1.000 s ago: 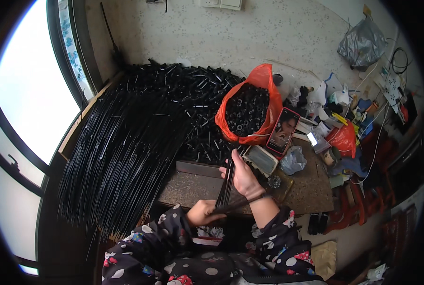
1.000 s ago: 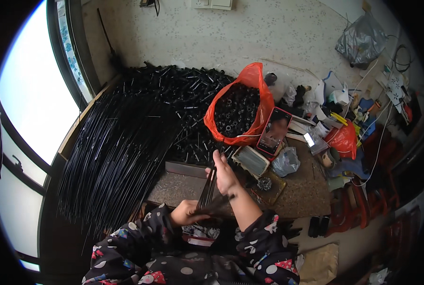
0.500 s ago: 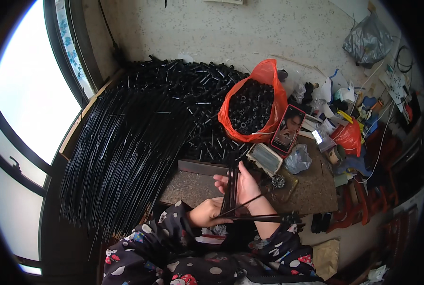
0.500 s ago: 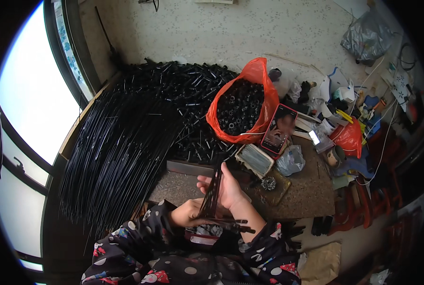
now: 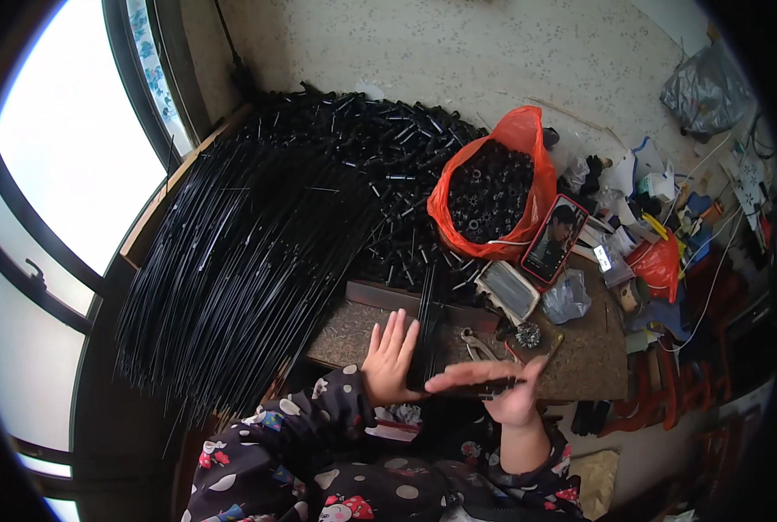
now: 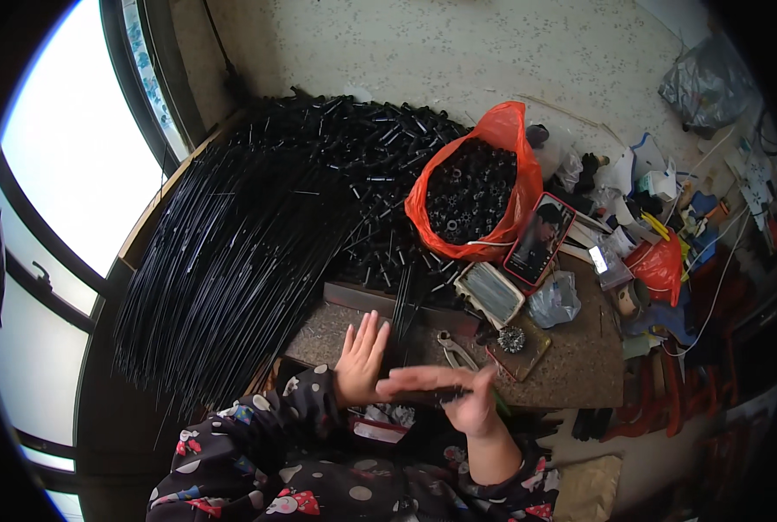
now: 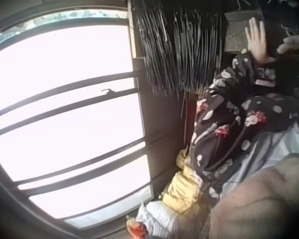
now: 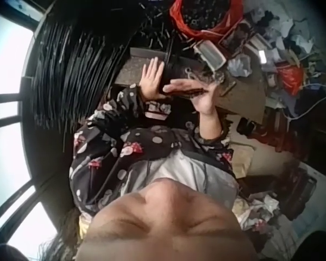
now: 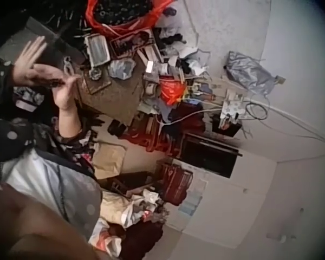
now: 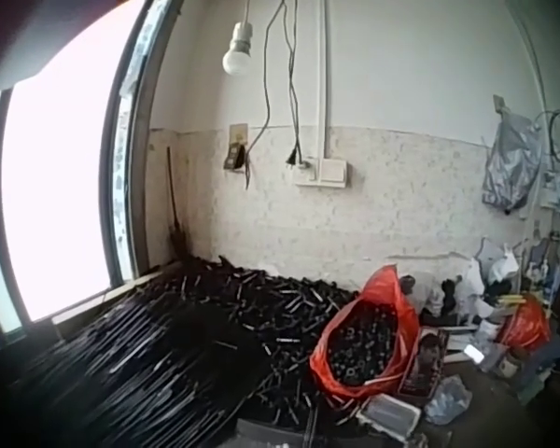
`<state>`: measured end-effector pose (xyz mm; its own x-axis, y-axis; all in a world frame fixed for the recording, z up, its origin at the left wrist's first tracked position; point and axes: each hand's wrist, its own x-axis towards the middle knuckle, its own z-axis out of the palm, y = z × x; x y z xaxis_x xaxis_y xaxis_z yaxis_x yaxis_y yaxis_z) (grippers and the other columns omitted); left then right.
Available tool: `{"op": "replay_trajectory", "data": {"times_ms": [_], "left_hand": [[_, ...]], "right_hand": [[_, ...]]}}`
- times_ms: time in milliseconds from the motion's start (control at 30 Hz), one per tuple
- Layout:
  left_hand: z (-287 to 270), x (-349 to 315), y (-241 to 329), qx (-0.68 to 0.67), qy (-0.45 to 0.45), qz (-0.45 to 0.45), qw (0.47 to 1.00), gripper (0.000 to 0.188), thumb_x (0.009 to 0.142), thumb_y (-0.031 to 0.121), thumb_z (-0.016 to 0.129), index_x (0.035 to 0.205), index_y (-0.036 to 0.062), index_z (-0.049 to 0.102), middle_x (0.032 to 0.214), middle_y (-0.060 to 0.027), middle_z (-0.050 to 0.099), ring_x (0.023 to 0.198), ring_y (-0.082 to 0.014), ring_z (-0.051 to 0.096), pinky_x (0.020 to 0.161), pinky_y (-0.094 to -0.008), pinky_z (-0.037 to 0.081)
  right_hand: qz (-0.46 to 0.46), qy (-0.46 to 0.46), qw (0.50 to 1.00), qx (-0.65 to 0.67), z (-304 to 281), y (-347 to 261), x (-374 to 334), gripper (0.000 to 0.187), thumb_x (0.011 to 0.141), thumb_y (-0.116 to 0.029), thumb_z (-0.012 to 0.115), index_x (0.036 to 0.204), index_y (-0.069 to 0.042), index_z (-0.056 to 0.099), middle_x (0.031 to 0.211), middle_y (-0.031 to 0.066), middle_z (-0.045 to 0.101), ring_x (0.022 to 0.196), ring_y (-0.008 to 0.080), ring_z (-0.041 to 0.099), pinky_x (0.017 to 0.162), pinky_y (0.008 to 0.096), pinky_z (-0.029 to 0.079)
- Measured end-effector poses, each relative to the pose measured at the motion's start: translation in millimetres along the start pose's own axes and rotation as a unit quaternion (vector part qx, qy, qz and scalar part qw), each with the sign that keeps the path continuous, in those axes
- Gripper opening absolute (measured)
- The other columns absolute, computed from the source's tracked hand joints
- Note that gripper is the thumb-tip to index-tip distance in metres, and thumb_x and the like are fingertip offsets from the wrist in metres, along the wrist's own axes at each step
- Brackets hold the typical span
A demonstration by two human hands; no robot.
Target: Assembling wire harnesses by attaching plastic components to cables using a hand tool.
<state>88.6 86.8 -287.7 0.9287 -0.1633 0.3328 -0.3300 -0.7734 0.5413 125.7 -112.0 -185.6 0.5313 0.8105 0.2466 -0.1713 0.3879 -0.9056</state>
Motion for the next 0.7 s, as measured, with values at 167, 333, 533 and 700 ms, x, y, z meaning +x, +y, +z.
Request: {"op": "replay_trajectory", "data": {"times_ms": [167, 333, 533, 700], "left_hand": [[-10, 16, -11, 0.041, -0.226, 0.383, 0.895, 0.070, 0.066, 0.028, 0.066, 0.130, 0.0158, 0.040, 0.145, -0.0109, 0.022, 0.135, -0.0276, 0.018, 0.102, -0.0599, 0.014], [19, 19, -25, -0.011, -0.191, 0.489, 0.851, 0.027, 0.071, 0.021, 0.057, 0.094, 0.0092, 0.063, 0.136, -0.0105, 0.039, 0.130, -0.0259, 0.031, 0.106, -0.0544, 0.013], [-6, 20, -16, -0.013, -0.186, 0.391, 0.901, 0.049, 0.075, 0.031, 0.058, 0.119, 0.0111, 0.050, 0.138, -0.0104, 0.036, 0.126, -0.0242, 0.038, 0.105, -0.0514, 0.016], [18, 20, -26, -0.063, -0.172, 0.411, 0.893, 0.048, 0.066, 0.021, 0.059, 0.111, 0.0074, 0.055, 0.130, -0.0107, 0.045, 0.123, -0.0231, 0.040, 0.106, -0.0476, 0.021]], "right_hand": [[0.074, 0.434, 0.896, -0.051, -21, 50, 19, 0.070, 0.087, -0.060, 0.034, 0.115, 0.002, 0.047, 0.112, 0.0173, 0.055, 0.106, 0.0273, 0.052, 0.095, 0.0395, 0.037], [0.215, 0.312, 0.897, 0.227, -66, 101, 53, 0.053, 0.088, -0.052, 0.042, 0.111, -0.004, 0.045, 0.098, 0.0136, 0.058, 0.085, 0.0304, 0.059, 0.075, 0.0434, 0.048], [-0.019, 0.338, 0.769, -0.541, -56, 60, 77, 0.055, 0.095, -0.042, 0.031, 0.136, -0.005, 0.030, 0.141, 0.0177, 0.028, 0.126, 0.0277, 0.035, 0.097, 0.0317, 0.034], [0.209, 0.394, 0.890, -0.092, -41, 89, 38, 0.065, 0.092, -0.050, 0.033, 0.124, 0.007, 0.043, 0.120, 0.0217, 0.052, 0.107, 0.0303, 0.053, 0.090, 0.0379, 0.043]]}}
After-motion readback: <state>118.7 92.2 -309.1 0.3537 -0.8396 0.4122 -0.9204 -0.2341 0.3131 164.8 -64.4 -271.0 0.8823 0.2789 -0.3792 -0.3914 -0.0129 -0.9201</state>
